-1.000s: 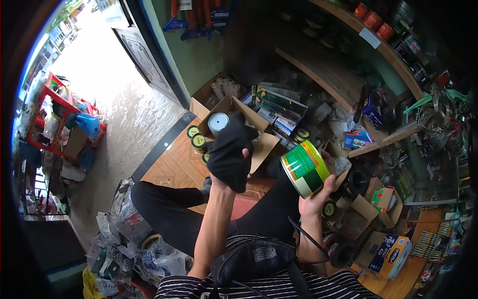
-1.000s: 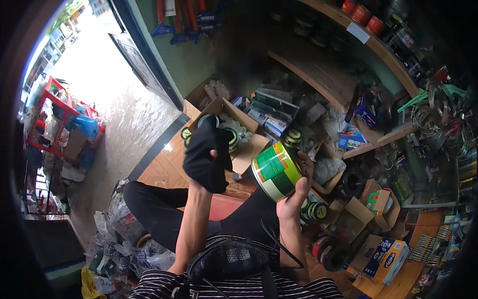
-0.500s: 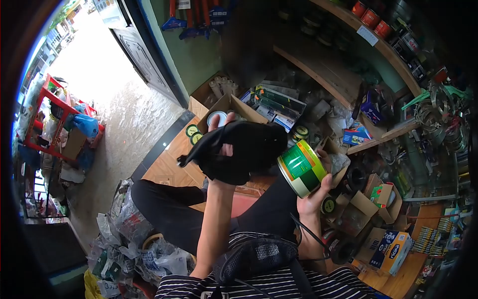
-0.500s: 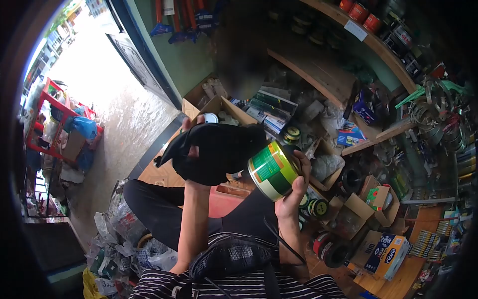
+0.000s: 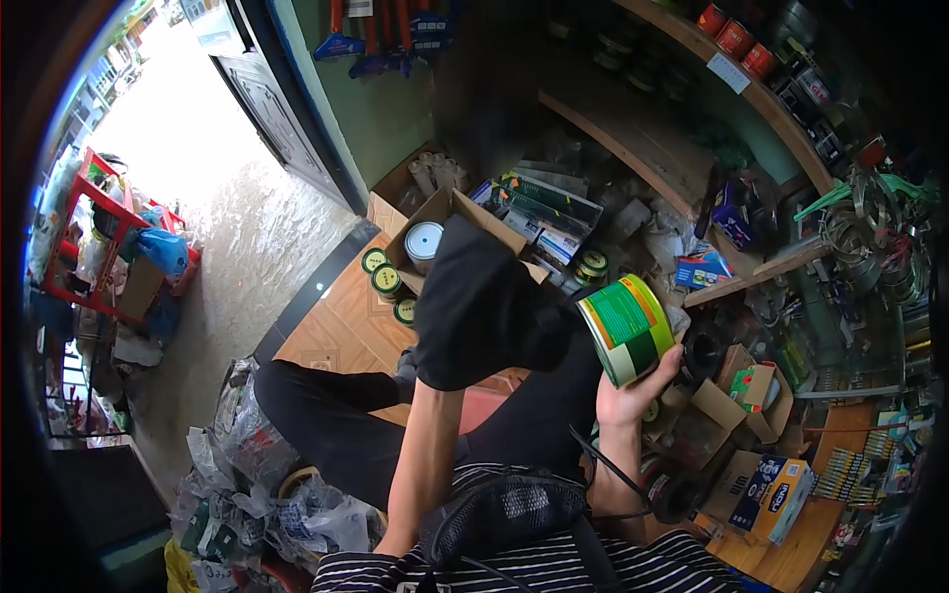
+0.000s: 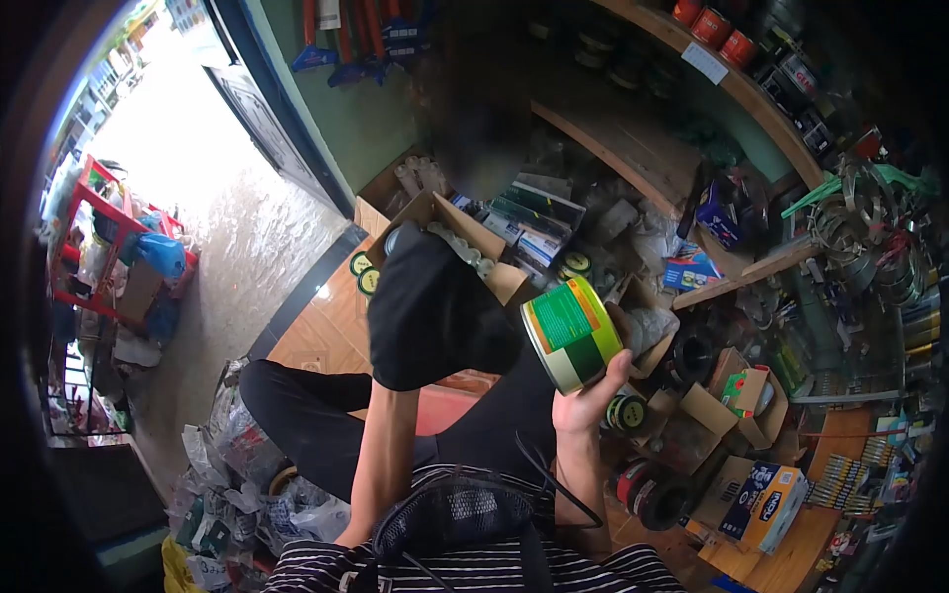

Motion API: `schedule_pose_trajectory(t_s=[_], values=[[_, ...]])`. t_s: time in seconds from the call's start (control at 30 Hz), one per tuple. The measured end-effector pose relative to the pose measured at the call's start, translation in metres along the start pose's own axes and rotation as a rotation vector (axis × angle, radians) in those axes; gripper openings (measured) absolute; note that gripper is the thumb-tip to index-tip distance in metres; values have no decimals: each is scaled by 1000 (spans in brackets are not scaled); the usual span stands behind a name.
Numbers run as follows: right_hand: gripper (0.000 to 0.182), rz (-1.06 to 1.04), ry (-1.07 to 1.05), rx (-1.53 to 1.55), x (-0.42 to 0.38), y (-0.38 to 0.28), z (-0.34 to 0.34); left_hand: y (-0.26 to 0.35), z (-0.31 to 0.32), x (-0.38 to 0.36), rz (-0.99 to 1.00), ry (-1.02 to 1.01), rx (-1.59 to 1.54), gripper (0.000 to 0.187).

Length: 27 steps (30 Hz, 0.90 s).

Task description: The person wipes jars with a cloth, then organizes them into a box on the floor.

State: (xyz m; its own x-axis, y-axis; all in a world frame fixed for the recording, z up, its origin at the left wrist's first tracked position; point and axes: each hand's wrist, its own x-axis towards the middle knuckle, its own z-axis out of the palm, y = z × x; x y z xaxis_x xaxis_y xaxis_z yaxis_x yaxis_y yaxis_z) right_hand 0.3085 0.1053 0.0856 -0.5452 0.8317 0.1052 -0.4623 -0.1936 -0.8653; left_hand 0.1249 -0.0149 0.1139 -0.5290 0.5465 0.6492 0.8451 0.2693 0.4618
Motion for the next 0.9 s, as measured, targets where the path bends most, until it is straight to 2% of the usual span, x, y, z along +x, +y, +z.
schedule_pose_trajectory(t_s=[0.03,0.17,0.2,0.3,0.4,0.47,0.6,0.67,0.73,0.77,0.87,0.9], values=[[70,-14,-26,-16,1,-3,4,-1,0,3,-42,-26,-140,25],[87,1,-21,-136,2,1,4,-1,1,4,-234,-150,-703,32],[95,-71,74,-81,5,7,12,0,3,-2,-308,-143,-847,34],[115,-214,-84,-134,12,-10,56,16,10,-28,-522,111,-1131,38],[138,-299,-237,-321,11,3,67,37,15,-44,-577,244,-1133,43],[145,-305,-336,-410,8,12,69,38,9,-46,-598,267,-1195,46],[149,-257,-494,-449,0,22,68,34,-3,-37,-644,356,-1492,45],[146,-176,-407,-403,10,16,75,33,-1,-34,-556,218,-1089,53],[144,-97,-313,-362,20,4,83,40,1,-28,-389,142,-716,53],[137,-44,-192,-277,16,6,88,39,2,-27,-342,106,-639,53],[133,-326,-332,-759,-4,26,65,16,8,-26,-303,2,-611,52],[133,-328,-352,-691,-14,33,66,11,8,-29,-314,-18,-638,52]])
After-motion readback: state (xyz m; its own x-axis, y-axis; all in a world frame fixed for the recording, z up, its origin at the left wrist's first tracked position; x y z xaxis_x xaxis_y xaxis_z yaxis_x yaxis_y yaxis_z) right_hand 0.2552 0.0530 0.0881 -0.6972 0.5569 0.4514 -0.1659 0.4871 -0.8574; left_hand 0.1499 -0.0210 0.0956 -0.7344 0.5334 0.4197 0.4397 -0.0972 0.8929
